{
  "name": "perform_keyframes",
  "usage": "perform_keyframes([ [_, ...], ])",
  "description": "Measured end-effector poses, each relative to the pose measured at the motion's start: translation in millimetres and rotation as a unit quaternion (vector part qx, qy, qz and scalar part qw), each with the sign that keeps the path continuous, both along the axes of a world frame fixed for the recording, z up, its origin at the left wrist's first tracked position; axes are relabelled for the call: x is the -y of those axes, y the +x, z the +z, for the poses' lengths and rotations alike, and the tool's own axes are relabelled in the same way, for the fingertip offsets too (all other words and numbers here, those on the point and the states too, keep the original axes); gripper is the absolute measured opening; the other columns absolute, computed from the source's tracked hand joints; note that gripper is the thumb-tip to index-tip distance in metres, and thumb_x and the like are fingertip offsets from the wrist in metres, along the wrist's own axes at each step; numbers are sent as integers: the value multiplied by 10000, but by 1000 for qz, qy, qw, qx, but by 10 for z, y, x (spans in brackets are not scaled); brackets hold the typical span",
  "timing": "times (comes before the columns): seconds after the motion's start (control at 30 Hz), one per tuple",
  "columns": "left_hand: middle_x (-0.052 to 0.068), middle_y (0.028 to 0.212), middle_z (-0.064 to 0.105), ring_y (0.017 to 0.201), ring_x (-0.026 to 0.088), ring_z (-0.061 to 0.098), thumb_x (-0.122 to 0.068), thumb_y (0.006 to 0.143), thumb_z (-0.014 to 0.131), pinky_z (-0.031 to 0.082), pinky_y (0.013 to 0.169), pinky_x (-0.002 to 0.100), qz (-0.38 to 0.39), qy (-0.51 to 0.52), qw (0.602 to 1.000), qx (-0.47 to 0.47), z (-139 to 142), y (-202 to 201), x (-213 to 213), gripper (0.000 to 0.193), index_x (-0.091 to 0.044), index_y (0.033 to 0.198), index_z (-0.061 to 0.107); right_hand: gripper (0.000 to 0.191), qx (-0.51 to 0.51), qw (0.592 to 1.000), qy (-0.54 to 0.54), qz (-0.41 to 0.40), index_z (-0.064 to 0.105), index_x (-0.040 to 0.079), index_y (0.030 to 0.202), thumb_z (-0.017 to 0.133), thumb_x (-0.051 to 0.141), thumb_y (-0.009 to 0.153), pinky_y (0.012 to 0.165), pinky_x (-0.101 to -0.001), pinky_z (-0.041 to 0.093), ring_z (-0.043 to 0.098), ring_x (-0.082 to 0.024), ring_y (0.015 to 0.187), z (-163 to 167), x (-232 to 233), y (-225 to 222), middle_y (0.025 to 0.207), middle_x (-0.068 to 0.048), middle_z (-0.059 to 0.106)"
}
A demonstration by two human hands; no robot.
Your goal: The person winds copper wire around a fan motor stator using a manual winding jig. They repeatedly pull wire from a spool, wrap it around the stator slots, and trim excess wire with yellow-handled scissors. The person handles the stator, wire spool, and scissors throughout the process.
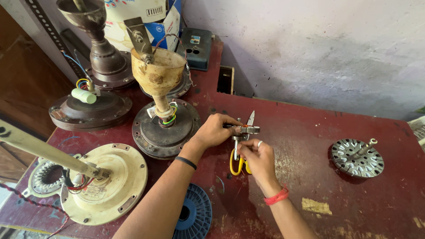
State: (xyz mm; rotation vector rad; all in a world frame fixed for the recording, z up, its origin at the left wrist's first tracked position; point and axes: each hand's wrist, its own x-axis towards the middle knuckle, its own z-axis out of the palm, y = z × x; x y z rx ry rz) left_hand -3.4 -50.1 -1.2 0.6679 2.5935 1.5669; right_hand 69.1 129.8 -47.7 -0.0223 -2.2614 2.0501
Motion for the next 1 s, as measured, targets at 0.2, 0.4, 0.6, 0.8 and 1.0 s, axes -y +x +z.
perform_keyframes([
  [0.2,156,963,783,872,264,763,-224,834,772,569,816,375,0,4,1000,13,-1,-13,-22,267,-97,1067,795,111,41,959,273,67,800,48,926,728,51,842,522,-279,526,693,-126,594,-72,-95,642,843,-59,811],
  [0.4,145,928,784,855,253,753,-263,807,801,564,810,363,0,-14,1000,-3,109,55,-36,296,-85,1044,796,45,-68,976,193,78,772,3,835,750,30,806,539,-256,533,699,-103,612,-257,-93,989,722,-63,761],
  [0.6,106,856,759,771,248,730,-306,688,901,554,731,379,12,-52,998,-21,184,105,-98,376,-71,950,770,73,-40,984,147,91,752,-21,777,729,38,814,541,-266,497,658,-105,590,-333,-173,962,662,-60,738],
  [0.8,107,893,739,817,277,719,-176,637,901,553,753,390,26,-44,997,-50,136,125,-136,358,-55,917,714,80,-32,991,114,64,742,-19,751,725,41,801,521,-274,468,634,-100,575,-381,-198,953,634,-55,724],
  [1.0,121,924,717,845,305,705,-118,631,876,551,767,400,30,-42,997,-65,61,119,-164,354,-49,915,676,84,-63,993,85,51,740,-22,754,706,34,808,535,-258,474,635,-83,599,-435,-227,979,642,-41,718],
])
